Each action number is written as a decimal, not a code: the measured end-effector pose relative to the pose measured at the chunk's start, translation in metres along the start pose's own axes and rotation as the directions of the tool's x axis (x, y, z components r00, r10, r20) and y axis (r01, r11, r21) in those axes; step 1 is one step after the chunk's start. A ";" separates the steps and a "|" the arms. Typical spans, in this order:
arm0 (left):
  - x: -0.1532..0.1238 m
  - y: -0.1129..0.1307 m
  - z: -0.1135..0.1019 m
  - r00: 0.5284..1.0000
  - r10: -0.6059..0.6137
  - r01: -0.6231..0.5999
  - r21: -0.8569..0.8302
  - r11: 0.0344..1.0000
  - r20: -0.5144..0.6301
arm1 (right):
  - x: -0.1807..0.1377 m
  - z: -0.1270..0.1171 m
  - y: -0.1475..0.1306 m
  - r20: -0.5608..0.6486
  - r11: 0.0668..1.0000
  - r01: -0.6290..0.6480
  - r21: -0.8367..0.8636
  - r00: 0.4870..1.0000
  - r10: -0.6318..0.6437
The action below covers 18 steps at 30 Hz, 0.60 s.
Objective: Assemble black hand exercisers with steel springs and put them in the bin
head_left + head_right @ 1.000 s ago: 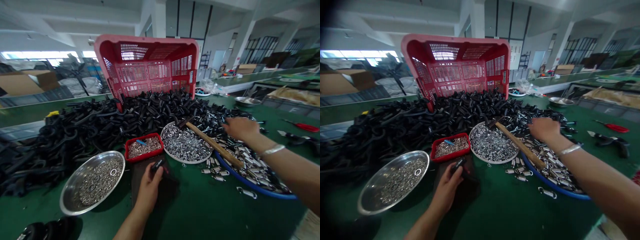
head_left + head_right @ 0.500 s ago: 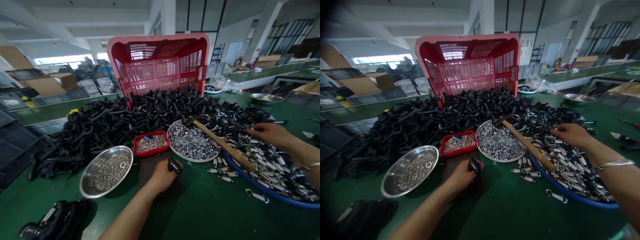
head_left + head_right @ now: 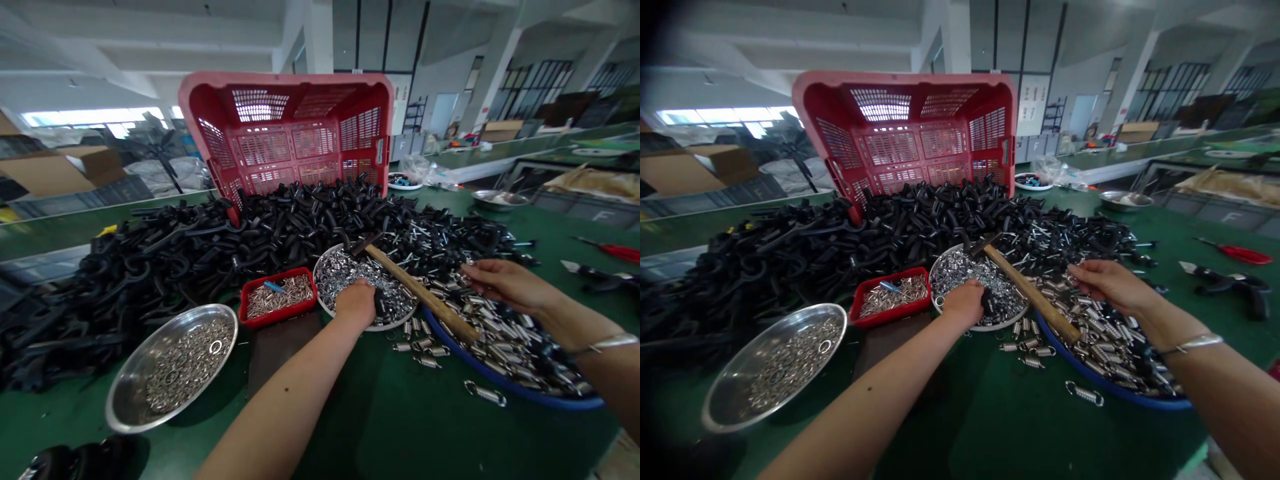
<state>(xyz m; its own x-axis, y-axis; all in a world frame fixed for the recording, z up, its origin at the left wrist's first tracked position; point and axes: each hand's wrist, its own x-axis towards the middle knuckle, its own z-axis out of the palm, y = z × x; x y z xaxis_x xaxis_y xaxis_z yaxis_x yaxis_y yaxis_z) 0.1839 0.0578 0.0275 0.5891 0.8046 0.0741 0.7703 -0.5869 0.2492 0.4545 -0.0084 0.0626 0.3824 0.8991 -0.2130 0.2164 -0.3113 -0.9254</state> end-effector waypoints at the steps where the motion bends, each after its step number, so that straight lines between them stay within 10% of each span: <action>1: 0.002 0.000 0.002 1.000 0.007 -0.007 0.003 1.000 0.001 | 0.000 0.003 0.000 0.034 0.998 -0.004 0.059 0.999 0.002; 9: -0.003 -0.007 0.005 0.995 0.013 -0.020 -0.076 0.997 -0.099 | -0.003 0.014 0.001 0.085 0.967 -0.056 0.250 0.996 0.036; 18: -0.030 -0.020 0.001 0.969 -0.213 0.089 -0.619 0.780 -0.129 | -0.008 0.016 0.005 0.139 0.924 -0.176 0.340 0.981 0.136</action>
<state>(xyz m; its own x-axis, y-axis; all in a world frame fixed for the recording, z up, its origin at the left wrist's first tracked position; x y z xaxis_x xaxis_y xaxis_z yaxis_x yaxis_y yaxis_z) 0.1508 0.0453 0.0190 0.3751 0.9159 0.1428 0.5026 -0.3304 0.7989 0.4382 -0.0122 0.0549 0.2800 0.8824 -0.3780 -0.1731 -0.3409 -0.9240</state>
